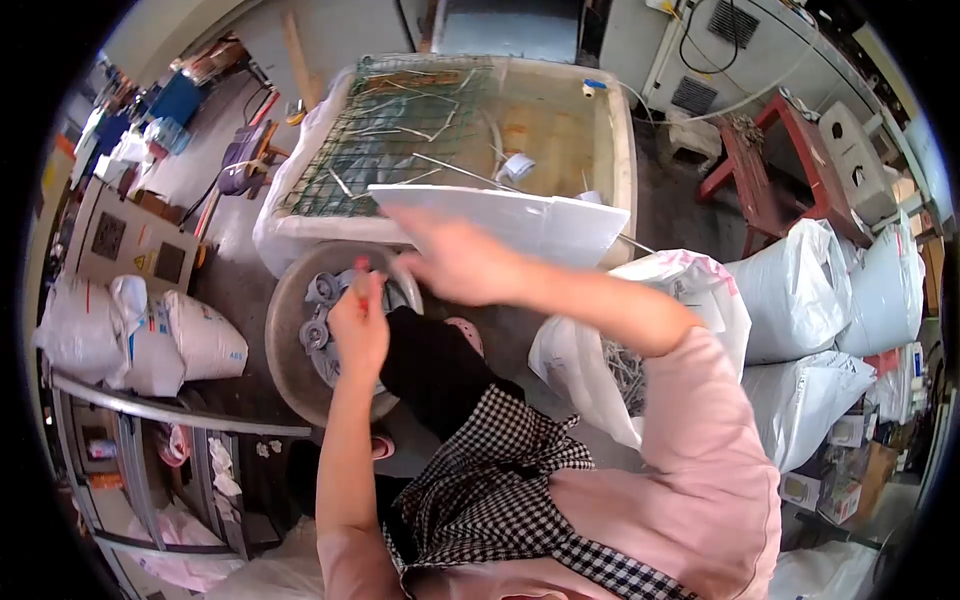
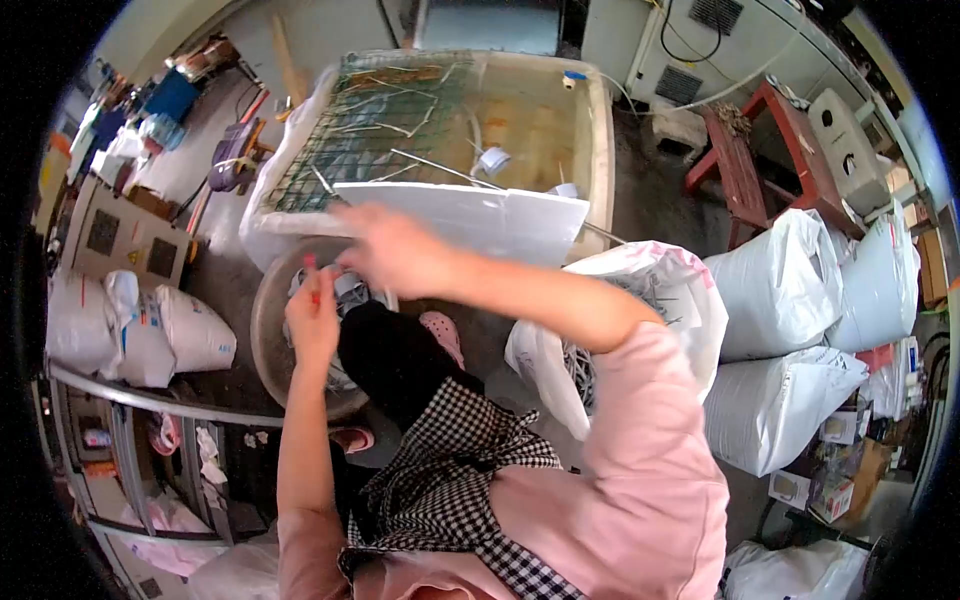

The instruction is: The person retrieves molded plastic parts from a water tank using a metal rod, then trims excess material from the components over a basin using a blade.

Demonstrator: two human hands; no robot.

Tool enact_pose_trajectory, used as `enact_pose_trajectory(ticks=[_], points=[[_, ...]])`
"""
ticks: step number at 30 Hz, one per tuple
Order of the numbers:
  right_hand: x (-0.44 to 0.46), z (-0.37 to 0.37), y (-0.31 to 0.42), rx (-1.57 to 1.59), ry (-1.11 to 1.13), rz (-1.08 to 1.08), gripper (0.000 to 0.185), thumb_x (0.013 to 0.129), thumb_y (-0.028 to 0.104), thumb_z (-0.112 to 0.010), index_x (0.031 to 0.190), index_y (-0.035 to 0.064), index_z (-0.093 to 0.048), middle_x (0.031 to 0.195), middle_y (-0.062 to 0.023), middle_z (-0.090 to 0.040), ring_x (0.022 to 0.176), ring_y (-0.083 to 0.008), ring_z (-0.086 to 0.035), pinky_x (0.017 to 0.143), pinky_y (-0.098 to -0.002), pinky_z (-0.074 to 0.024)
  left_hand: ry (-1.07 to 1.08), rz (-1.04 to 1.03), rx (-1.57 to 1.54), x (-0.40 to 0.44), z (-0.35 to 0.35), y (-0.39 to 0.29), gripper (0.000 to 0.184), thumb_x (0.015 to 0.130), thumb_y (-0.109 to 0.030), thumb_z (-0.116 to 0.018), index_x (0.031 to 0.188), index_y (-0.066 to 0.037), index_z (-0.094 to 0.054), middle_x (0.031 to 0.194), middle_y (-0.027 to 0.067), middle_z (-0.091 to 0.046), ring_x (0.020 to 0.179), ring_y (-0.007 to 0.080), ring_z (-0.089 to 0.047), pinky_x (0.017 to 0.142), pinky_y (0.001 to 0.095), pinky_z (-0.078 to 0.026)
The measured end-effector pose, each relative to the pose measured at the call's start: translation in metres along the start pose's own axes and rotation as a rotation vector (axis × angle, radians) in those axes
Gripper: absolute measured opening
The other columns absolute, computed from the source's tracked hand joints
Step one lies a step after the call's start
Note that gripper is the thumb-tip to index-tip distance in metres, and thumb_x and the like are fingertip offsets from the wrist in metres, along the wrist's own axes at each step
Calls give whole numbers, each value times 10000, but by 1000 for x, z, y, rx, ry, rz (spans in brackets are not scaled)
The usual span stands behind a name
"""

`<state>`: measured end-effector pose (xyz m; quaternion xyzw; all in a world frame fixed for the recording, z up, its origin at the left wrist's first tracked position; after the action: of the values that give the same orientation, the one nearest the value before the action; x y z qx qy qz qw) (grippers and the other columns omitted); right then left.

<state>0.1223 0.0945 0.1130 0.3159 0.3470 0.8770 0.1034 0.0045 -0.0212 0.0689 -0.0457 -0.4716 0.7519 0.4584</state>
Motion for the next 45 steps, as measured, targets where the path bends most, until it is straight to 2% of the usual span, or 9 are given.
enact_pose_trajectory(ticks=[2,4,6,9,14,20,24,35,45], points=[[-8,67,-56,-436,-83,29,309,825,158,-577,1102,22,-569,1071,-189,-570,914,-358,-564,812,-413,-451,131,-277,192,18,-42,-34,220,837,-70,-520,1035,-29,-609,921,122,-631,834,254,-591,751,381,-456],[-31,98,-116,-485,497,-450,246,861,175,-550,1038,18,-616,1008,-152,-611,915,-295,-584,825,-384,-449,142,-373,383,30,-87,-49,389,800,-43,-534,1187,-81,-545,1146,154,-536,1075,349,-500,875,404,-419],[-54,116,-138,56,671,-304,272,891,230,-530,1052,30,-622,950,-121,-640,893,-213,-597,798,-351,-458,84,-507,442,43,-123,-66,470,794,-58,-542,1258,-103,-480,1247,146,-470,1192,344,-405,986,444,-324],[-61,161,-193,615,143,-689,301,885,272,-535,1032,30,-635,949,-144,-654,902,-219,-609,791,-348,-466,146,-474,407,51,-162,-49,480,782,-75,-559,1254,-101,-476,1173,141,-523,1196,309,-410,1043,497,-192],[-180,126,-398,-650,981,-979,567,719,492,-671,1009,6,-639,990,-192,-635,916,-313,-611,799,-392,-477,227,-445,321,43,-168,-27,176,780,-89,-533,953,-79,-563,968,86,-559,1087,272,-484,1025,496,-178],[-232,99,-460,-812,732,-967,423,806,255,-602,1129,6,-492,992,-211,-611,949,-346,-595,807,-415,-481,128,-427,257,41,-170,-28,35,795,-108,-500,782,-81,-517,815,33,-553,994,260,-526,997,480,-192],[-183,139,-400,-786,640,-937,246,859,128,-449,1068,0,-480,996,-205,-598,968,-354,-577,787,-434,-483,96,-458,256,45,-169,-27,35,801,-104,-491,779,-89,-514,816,34,-544,971,253,-531,988,467,-199],[-210,366,-152,-841,121,-907,275,838,314,-572,987,96,-648,852,-169,-639,803,-366,-602,711,-416,-468,59,-502,249,35,-162,-26,70,736,-101,-535,803,-86,-528,846,69,-543,924,246,-524,956,452,-248],[-233,325,-179,-951,249,-1044,249,828,316,-576,970,141,-682,933,-133,-651,882,-329,-609,776,-416,-476,-4,-529,277,30,-157,-32,98,817,-168,-556,779,-78,-549,778,62,-519,838,235,-519,943,450,-264]])
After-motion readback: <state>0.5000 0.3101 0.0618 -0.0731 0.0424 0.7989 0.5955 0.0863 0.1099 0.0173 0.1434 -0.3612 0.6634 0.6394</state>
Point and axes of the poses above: each hand's wrist, its own x-axis towards the middle knuckle, its own z-axis out of the back of the hand, y = z × x, the point moved 6 cm from there along x, towards the middle knuckle
